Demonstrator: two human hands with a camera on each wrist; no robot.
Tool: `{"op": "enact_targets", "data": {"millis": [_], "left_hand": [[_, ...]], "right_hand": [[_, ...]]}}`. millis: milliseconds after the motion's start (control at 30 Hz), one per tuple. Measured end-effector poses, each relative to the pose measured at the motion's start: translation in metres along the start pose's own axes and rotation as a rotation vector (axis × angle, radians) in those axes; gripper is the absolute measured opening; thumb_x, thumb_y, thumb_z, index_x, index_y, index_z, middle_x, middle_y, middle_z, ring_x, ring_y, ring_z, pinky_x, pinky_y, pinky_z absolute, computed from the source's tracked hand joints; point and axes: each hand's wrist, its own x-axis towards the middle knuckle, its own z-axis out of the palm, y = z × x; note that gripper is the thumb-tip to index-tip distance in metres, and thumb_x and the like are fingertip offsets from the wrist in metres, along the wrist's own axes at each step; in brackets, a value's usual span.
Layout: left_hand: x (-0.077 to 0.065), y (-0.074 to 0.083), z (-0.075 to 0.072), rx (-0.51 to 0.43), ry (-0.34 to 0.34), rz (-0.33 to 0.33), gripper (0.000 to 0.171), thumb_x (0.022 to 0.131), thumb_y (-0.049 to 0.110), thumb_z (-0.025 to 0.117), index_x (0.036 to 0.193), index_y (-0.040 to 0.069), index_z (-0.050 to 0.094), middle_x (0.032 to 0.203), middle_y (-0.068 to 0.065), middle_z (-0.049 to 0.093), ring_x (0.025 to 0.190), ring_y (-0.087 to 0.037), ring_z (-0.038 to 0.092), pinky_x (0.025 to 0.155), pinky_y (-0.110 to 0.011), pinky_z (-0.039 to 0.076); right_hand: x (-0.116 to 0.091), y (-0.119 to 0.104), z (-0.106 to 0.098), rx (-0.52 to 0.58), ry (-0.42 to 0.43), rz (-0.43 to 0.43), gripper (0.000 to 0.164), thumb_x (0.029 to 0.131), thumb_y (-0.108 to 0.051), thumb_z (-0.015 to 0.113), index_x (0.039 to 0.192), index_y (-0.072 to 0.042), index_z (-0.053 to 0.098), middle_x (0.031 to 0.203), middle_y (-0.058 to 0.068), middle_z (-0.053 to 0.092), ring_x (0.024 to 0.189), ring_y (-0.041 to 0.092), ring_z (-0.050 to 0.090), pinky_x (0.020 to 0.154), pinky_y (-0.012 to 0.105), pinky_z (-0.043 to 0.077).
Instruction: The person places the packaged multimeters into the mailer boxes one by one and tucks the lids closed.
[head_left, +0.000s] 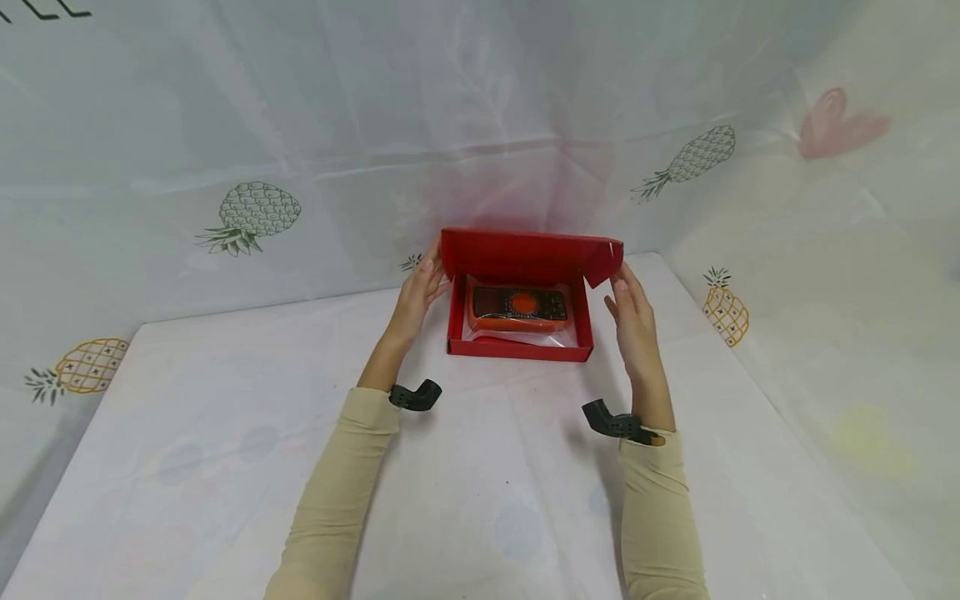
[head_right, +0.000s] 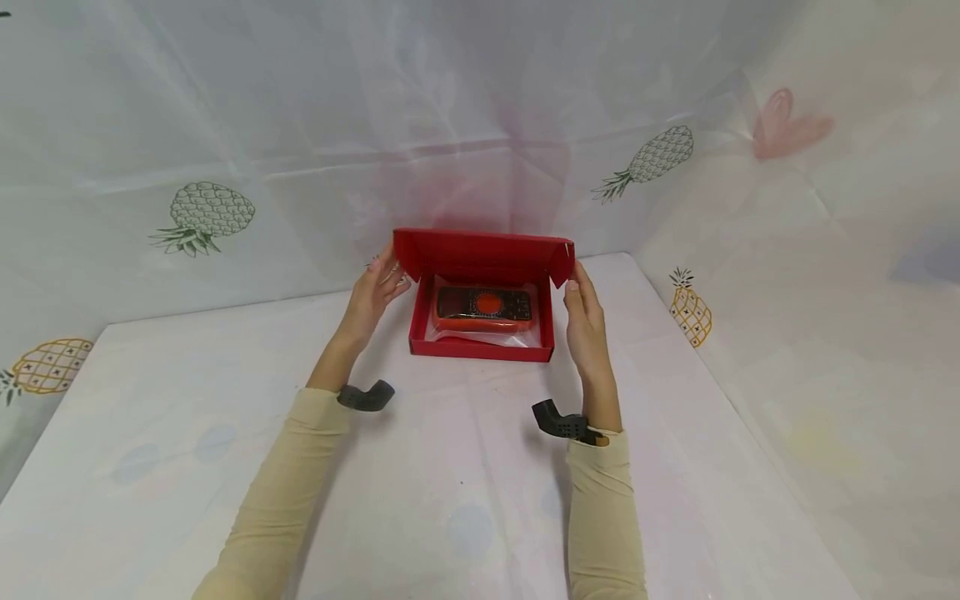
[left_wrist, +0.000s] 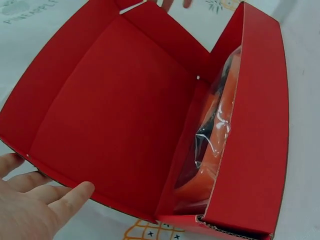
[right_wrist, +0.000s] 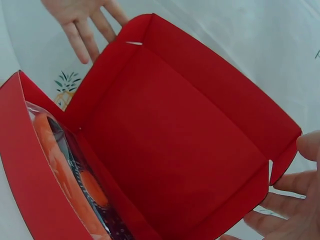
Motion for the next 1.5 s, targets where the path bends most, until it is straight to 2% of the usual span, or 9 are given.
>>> {"op": "enact_targets", "data": {"millis": [100, 300, 533, 633, 833, 1033, 1233, 1367, 1500], "left_hand": [[0.001, 0.0, 0.0, -0.009, -0.016, 0.007, 0.065, 0.1, 0.038, 0.026, 0.157, 0.008, 0.015, 0.16, -0.015, 0.021, 0.146, -0.03, 0.025, 0.113, -0.059, 0.025], [0.003, -0.001, 0.001, -0.006, -0.056, -0.001, 0.066, 0.099, 0.039, 0.022, 0.157, 0.011, 0.011, 0.162, -0.012, 0.016, 0.148, -0.032, 0.016, 0.115, -0.059, 0.021], [0.004, 0.001, 0.003, -0.014, -0.084, -0.027, 0.076, 0.096, 0.058, 0.024, 0.158, 0.019, 0.006, 0.164, -0.006, 0.011, 0.15, -0.032, 0.012, 0.116, -0.059, 0.018], [0.005, 0.002, 0.004, -0.014, -0.092, -0.027, 0.081, 0.094, 0.065, 0.026, 0.158, 0.021, 0.005, 0.164, -0.004, 0.01, 0.15, -0.03, 0.011, 0.116, -0.059, 0.018], [0.006, 0.003, 0.003, -0.011, -0.105, -0.03, 0.095, 0.086, 0.078, 0.027, 0.158, 0.021, 0.005, 0.164, -0.004, 0.011, 0.15, -0.031, 0.011, 0.115, -0.057, 0.024], [0.009, 0.007, 0.003, -0.02, -0.092, -0.053, 0.096, 0.087, 0.077, 0.028, 0.158, 0.016, 0.006, 0.164, -0.004, 0.01, 0.15, -0.027, 0.014, 0.115, -0.055, 0.026], [0.014, 0.012, 0.003, -0.029, -0.108, -0.081, 0.1, 0.084, 0.079, 0.03, 0.158, 0.018, 0.003, 0.165, -0.004, 0.006, 0.15, -0.026, 0.013, 0.114, -0.057, 0.026], [0.018, 0.015, 0.002, -0.046, -0.122, -0.094, 0.108, 0.079, 0.085, 0.034, 0.158, 0.017, 0.002, 0.165, -0.005, 0.005, 0.15, -0.029, 0.011, 0.114, -0.058, 0.024], [0.021, 0.017, 0.002, 0.007, -0.142, -0.11, 0.121, 0.071, 0.09, 0.041, 0.158, 0.017, -0.003, 0.165, -0.005, 0.001, 0.15, -0.031, 0.009, 0.114, -0.058, 0.025]], "right_hand": [[0.0, 0.001, 0.002, 0.005, -0.015, 0.012, 0.058, 0.104, -0.037, 0.04, 0.156, -0.019, 0.023, 0.161, 0.0, 0.024, 0.147, 0.026, 0.024, 0.113, 0.051, 0.031], [0.0, 0.003, 0.005, 0.107, -0.02, 0.008, 0.057, 0.104, -0.032, 0.038, 0.157, -0.017, 0.021, 0.162, 0.001, 0.021, 0.148, 0.024, 0.019, 0.114, 0.051, 0.027], [0.001, 0.007, 0.007, 0.257, -0.056, 0.012, 0.056, 0.105, -0.031, 0.033, 0.158, -0.02, 0.016, 0.163, -0.002, 0.016, 0.15, 0.017, 0.013, 0.119, 0.047, 0.018], [0.002, 0.007, 0.006, 0.312, -0.068, 0.014, 0.056, 0.106, -0.03, 0.032, 0.158, -0.018, 0.015, 0.163, 0.0, 0.015, 0.15, 0.018, 0.011, 0.119, 0.05, 0.016], [0.002, 0.008, 0.005, 0.296, -0.076, 0.013, 0.056, 0.105, -0.032, 0.032, 0.157, -0.02, 0.018, 0.163, -0.001, 0.015, 0.15, 0.018, 0.011, 0.118, 0.054, 0.018], [0.002, 0.008, 0.007, 0.327, -0.087, -0.005, 0.058, 0.104, -0.033, 0.035, 0.158, -0.021, 0.017, 0.164, -0.002, 0.013, 0.151, 0.019, 0.01, 0.118, 0.053, 0.016], [0.004, 0.009, 0.008, 0.352, -0.081, -0.002, 0.062, 0.103, -0.036, 0.036, 0.158, -0.019, 0.014, 0.164, -0.002, 0.011, 0.151, 0.019, 0.008, 0.118, 0.055, 0.015], [0.005, 0.009, 0.01, 0.369, -0.073, -0.011, 0.063, 0.101, -0.037, 0.039, 0.158, -0.022, 0.016, 0.163, -0.004, 0.013, 0.15, 0.018, 0.009, 0.117, 0.056, 0.016], [0.007, 0.008, 0.01, 0.378, -0.066, -0.006, 0.064, 0.099, -0.031, 0.043, 0.157, -0.021, 0.017, 0.163, -0.003, 0.014, 0.15, 0.02, 0.01, 0.117, 0.056, 0.017]]}}
